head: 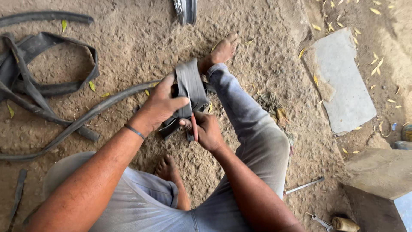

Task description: The person sits on the ground and uses scissors to cut long strips from a large black rubber inner tube.

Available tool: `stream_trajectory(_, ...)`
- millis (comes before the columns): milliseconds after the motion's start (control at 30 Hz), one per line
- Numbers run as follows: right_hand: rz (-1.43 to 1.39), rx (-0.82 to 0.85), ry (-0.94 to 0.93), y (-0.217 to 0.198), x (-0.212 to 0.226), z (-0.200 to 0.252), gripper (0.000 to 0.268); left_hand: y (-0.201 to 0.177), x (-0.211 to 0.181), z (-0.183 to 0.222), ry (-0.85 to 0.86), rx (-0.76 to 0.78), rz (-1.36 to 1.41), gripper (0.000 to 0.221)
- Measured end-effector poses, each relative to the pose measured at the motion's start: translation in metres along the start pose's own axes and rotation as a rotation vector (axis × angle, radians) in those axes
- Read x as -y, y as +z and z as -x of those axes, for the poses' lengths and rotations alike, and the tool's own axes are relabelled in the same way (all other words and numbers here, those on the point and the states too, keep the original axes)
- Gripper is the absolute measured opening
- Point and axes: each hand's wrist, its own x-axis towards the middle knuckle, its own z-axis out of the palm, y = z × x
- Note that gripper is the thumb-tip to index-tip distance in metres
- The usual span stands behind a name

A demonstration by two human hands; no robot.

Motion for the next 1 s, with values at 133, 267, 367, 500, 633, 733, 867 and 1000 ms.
stream_trajectory(133, -0.106, 0.019, 0.001, 0.009, 0.004, 0.004, 0.051, -0.007, 0.002, -0.002, -0.135, -0.045, 0.107, 0.032)
stream_trajectory(267, -0.134, 0.038, 0.045, -0.001, 0.009, 0.001, 0.05, -0.005, -0.005, 0.0, -0.096, -0.018, 0.206, 0.038)
stream_trajectory(367, -0.107, 0.076, -0.194, -0.008, 0.006, -0.001, 0.054, 0.003, -0.007, 0.0, -0.078, -0.022, 0.107, 0.056)
stream_trajectory(500, 0.051, 0.067, -0.109, -0.005, 0.001, 0.002, 0.059, 0.004, -0.007, 0.003, -0.049, -0.033, 0.121, 0.069)
stream_trajectory(633, 0.077, 0.043, -0.016, -0.003, -0.002, -0.003, 0.06, 0.002, -0.003, -0.003, -0.081, -0.07, 0.089, 0.079)
stream_trajectory(733, 0.039, 0.068, -0.032, 0.003, -0.003, -0.001, 0.059, 0.001, 0.005, 0.0, -0.055, -0.029, 0.165, 0.08)
stream_trajectory(867, -0.073, 0.087, 0.048, 0.0, 0.001, 0.001, 0.065, 0.004, -0.002, 0.0, -0.058, -0.065, 0.041, 0.085)
stream_trajectory(1000, -0.104, 0.098, 0.002, -0.001, 0.0, 0.001, 0.06, 0.006, -0.015, 0.002, -0.11, -0.05, 0.01, 0.083)
